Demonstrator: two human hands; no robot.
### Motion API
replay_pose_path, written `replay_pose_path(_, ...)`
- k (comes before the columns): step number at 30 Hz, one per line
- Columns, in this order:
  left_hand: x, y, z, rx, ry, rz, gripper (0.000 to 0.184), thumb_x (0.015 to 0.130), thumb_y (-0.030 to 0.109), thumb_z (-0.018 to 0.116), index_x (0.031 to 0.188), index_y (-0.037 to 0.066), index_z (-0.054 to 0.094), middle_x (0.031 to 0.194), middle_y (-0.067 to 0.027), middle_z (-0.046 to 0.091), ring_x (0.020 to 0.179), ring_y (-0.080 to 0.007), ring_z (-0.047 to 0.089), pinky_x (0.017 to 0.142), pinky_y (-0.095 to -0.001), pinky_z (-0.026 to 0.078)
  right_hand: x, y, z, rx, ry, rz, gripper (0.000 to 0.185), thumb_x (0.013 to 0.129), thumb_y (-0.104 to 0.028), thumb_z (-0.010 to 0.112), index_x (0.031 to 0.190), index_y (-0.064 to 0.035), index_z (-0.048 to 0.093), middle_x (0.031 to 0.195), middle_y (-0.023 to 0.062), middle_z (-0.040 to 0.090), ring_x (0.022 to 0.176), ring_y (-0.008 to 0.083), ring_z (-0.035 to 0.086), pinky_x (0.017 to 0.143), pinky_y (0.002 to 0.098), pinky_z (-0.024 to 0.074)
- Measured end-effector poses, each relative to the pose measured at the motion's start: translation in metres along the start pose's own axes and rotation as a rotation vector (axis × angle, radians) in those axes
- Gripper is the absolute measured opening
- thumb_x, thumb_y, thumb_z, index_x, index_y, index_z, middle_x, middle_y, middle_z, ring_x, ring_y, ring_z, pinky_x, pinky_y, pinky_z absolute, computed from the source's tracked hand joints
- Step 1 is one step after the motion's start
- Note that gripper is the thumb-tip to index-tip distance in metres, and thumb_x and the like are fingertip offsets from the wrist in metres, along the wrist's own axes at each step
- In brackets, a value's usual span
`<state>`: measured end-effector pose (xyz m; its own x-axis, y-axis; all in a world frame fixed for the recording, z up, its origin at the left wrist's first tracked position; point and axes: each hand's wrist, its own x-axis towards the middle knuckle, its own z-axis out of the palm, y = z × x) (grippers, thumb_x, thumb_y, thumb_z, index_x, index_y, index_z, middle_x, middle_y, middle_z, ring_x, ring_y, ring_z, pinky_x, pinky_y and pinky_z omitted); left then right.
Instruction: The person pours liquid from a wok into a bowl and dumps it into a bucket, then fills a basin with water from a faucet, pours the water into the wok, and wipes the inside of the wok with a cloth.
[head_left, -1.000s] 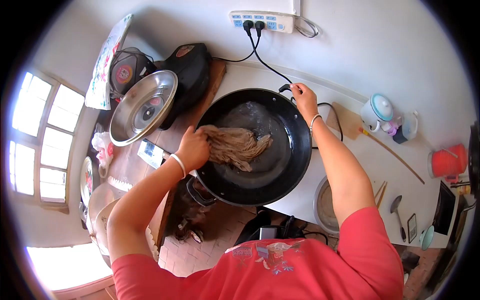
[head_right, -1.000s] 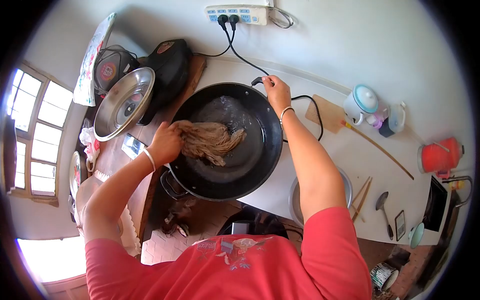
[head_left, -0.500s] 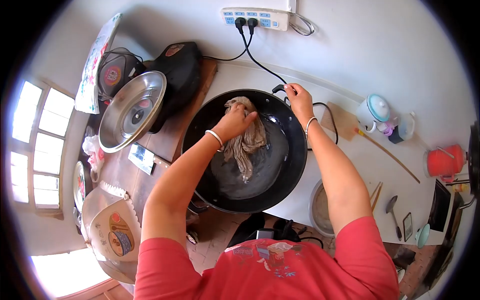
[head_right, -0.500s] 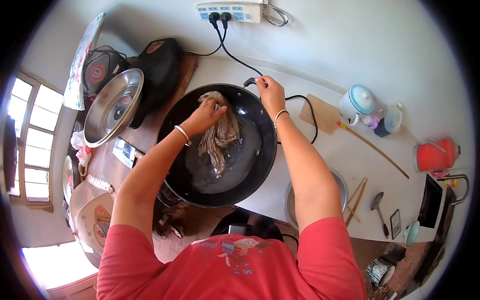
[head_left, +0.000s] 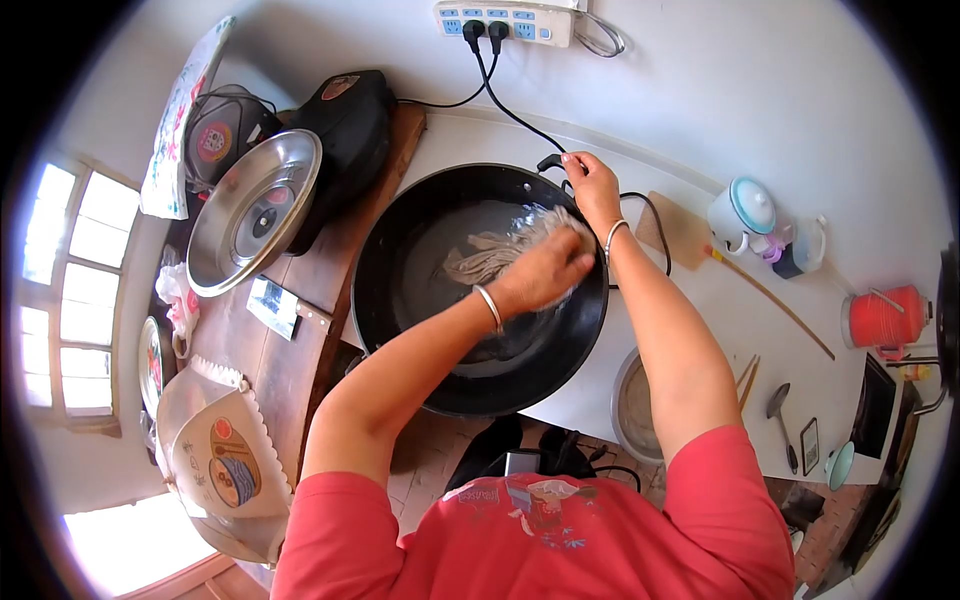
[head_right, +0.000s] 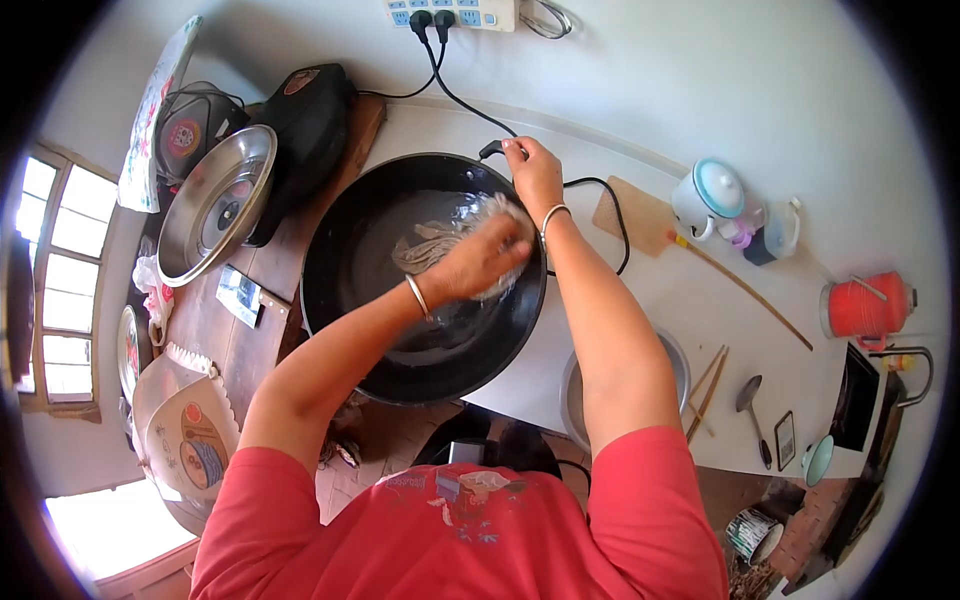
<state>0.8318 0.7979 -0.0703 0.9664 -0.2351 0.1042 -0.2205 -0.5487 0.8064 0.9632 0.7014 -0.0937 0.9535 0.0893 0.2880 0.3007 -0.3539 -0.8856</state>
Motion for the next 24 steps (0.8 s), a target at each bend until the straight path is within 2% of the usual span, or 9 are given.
replay_pose_path(2,-0.015,0.008,0.009,-0.015,-0.205,0.077,0.028,0.090,0.027,0.050,0.098,0.001,0.047,0.095,-0.0194,0.050,0.087,-0.0357,0.052,0.077,-0.0403,0.042,0.000,-0.004,-0.002,-0.015,-0.006,0.012,0.028,0.085,-0.030,0.057,0.085,-0.0028,0.064,0.056,0.0119,0.054,0.050,0.0212,0.048,0.053,0.0329,0.0399)
replay_pose_path(3,-0.023,0.013,0.010,-0.016,-0.206,0.076,0.028,0.090,0.027,0.050,0.098,0.001,0.047,0.095,-0.0194,0.050,0.087,-0.0357,0.052,0.077,-0.0403,0.042,0.000,-0.004,-0.002,-0.015,-0.006,0.014,0.028,0.085,-0.030,0.057,0.085,-0.0028,0.064,0.056,0.0119,0.054,0.050,0.0212,0.048,0.053,0.0329,0.0399)
replay_pose_path(5,-0.041,0.024,0.007,-0.056,-0.389,0.114,0.025,0.091,0.026,0.046,0.096,0.001,0.048,0.092,-0.0200,0.049,0.088,-0.0382,0.051,0.078,-0.0406,0.042,-0.001,-0.005,-0.002,-0.016,-0.003,-0.009,0.028,0.086,-0.029,0.057,0.086,-0.0025,0.063,0.057,0.0121,0.054,0.050,0.0208,0.048,0.053,0.0326,0.0400)
replay_pose_path(6,-0.050,0.027,0.005,-0.056,-0.389,0.113,0.025,0.091,0.026,0.046,0.096,0.001,0.048,0.092,-0.0200,0.049,0.088,-0.0382,0.051,0.078,-0.0406,0.042,-0.001,-0.005,-0.002,-0.015,-0.004,-0.007,0.028,0.086,-0.029,0.057,0.086,-0.0025,0.063,0.057,0.0121,0.054,0.050,0.0208,0.048,0.053,0.0326,0.0400)
replay_pose_path(11,-0.097,0.021,-0.014,0.055,-0.701,0.029,0.024,0.087,0.025,0.045,0.094,0.002,0.049,0.091,-0.0179,0.051,0.090,-0.0367,0.053,0.078,-0.0413,0.043,-0.002,-0.005,-0.002,-0.009,-0.007,-0.005,0.028,0.086,-0.030,0.056,0.087,-0.0022,0.063,0.058,0.0129,0.055,0.051,0.0205,0.049,0.053,0.0321,0.0400)
replay_pose_path(15,-0.123,0.015,-0.044,0.297,-0.764,0.016,0.025,0.085,0.028,0.047,0.096,0.005,0.052,0.096,-0.0156,0.052,0.092,-0.0336,0.055,0.078,-0.0424,0.046,-0.003,-0.009,-0.005,-0.015,-0.021,0.027,0.029,0.087,-0.030,0.056,0.086,-0.0017,0.063,0.058,0.0117,0.055,0.051,0.0193,0.049,0.053,0.0318,0.0397)
replay_pose_path(17,-0.132,0.005,-0.061,0.572,-0.778,0.008,0.026,0.084,0.030,0.050,0.099,0.010,0.055,0.101,-0.0136,0.053,0.093,-0.0311,0.056,0.078,-0.0432,0.048,-0.003,-0.010,-0.004,0.016,-0.024,0.033,0.029,0.087,-0.030,0.056,0.086,-0.0015,0.063,0.055,0.0096,0.053,0.050,0.0176,0.048,0.052,0.0315,0.0390)
replay_pose_path(21,-0.128,-0.009,-0.088,0.786,-0.717,-0.094,0.035,0.080,0.038,0.057,0.105,0.013,0.057,0.105,-0.0154,0.051,0.094,-0.0366,0.055,0.079,-0.0445,0.048,-0.003,-0.005,-0.002,0.015,-0.007,-0.002,0.030,0.087,-0.030,0.056,0.086,-0.0015,0.063,0.053,0.0079,0.051,0.049,0.0164,0.045,0.051,0.0309,0.0383)
replay_pose_path(24,-0.115,-0.024,-0.095,0.824,-0.610,-0.124,0.045,0.076,0.038,0.064,0.110,0.009,0.056,0.112,-0.0178,0.048,0.102,-0.0385,0.050,0.085,-0.0441,0.045,-0.003,-0.007,-0.003,0.020,-0.008,0.021,0.030,0.087,-0.030,0.056,0.085,-0.0015,0.063,0.052,0.0076,0.050,0.048,0.0157,0.044,0.051,0.0305,0.0375)
